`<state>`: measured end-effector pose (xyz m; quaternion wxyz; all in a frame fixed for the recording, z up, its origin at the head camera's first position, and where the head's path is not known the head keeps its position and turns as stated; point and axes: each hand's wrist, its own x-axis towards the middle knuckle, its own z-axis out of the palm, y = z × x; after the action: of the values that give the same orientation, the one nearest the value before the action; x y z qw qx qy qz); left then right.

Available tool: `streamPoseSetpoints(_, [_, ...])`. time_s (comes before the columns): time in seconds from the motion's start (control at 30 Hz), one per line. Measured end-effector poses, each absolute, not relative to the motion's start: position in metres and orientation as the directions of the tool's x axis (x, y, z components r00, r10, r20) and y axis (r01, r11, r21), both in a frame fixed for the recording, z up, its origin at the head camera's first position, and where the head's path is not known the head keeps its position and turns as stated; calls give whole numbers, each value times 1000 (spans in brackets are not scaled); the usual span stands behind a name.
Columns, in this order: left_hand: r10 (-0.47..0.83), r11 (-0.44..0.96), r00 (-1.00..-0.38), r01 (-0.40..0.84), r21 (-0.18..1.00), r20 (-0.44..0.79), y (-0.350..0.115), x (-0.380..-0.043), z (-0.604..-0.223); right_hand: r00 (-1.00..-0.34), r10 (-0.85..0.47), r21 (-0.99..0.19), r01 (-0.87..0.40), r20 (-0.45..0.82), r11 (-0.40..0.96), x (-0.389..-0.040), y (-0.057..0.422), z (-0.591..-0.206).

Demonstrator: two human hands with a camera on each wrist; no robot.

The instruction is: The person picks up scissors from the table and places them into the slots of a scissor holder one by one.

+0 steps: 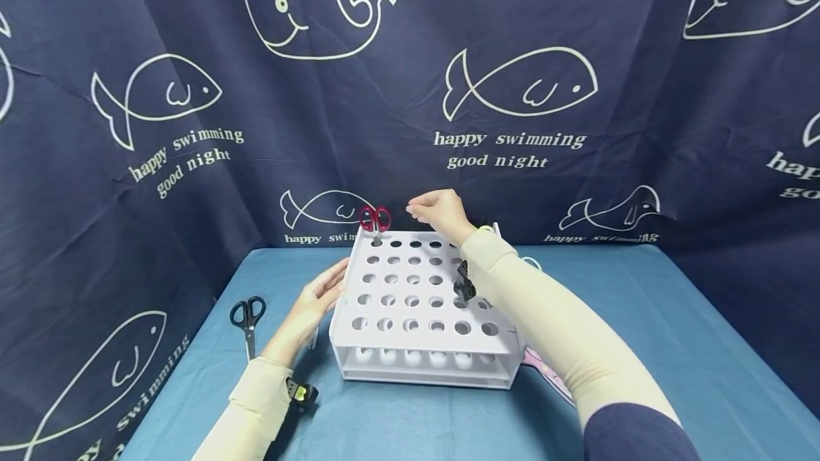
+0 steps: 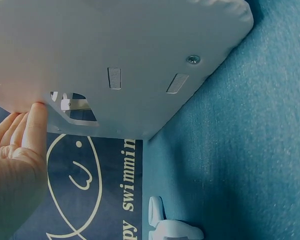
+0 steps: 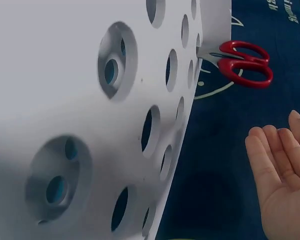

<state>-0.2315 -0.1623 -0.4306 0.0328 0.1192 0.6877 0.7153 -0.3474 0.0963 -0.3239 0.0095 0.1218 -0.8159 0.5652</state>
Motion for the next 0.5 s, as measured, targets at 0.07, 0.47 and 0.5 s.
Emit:
streamPoseSetpoints(0.07, [209, -51, -970, 117, 992, 125, -162, -232, -430, -972, -185, -929, -195, 142, 314, -348, 102, -324])
streamPoseSetpoints(0.47, [210, -41, -971, 112, 993, 118, -162, -232, -431, -986, -135, -948, -132, 97, 288, -344, 135, -318])
streamPoseSetpoints(0.5, [211, -37, -970, 114, 993, 120, -162, -232, -431, -987, -131, -951, -128, 93, 283, -344, 138, -318])
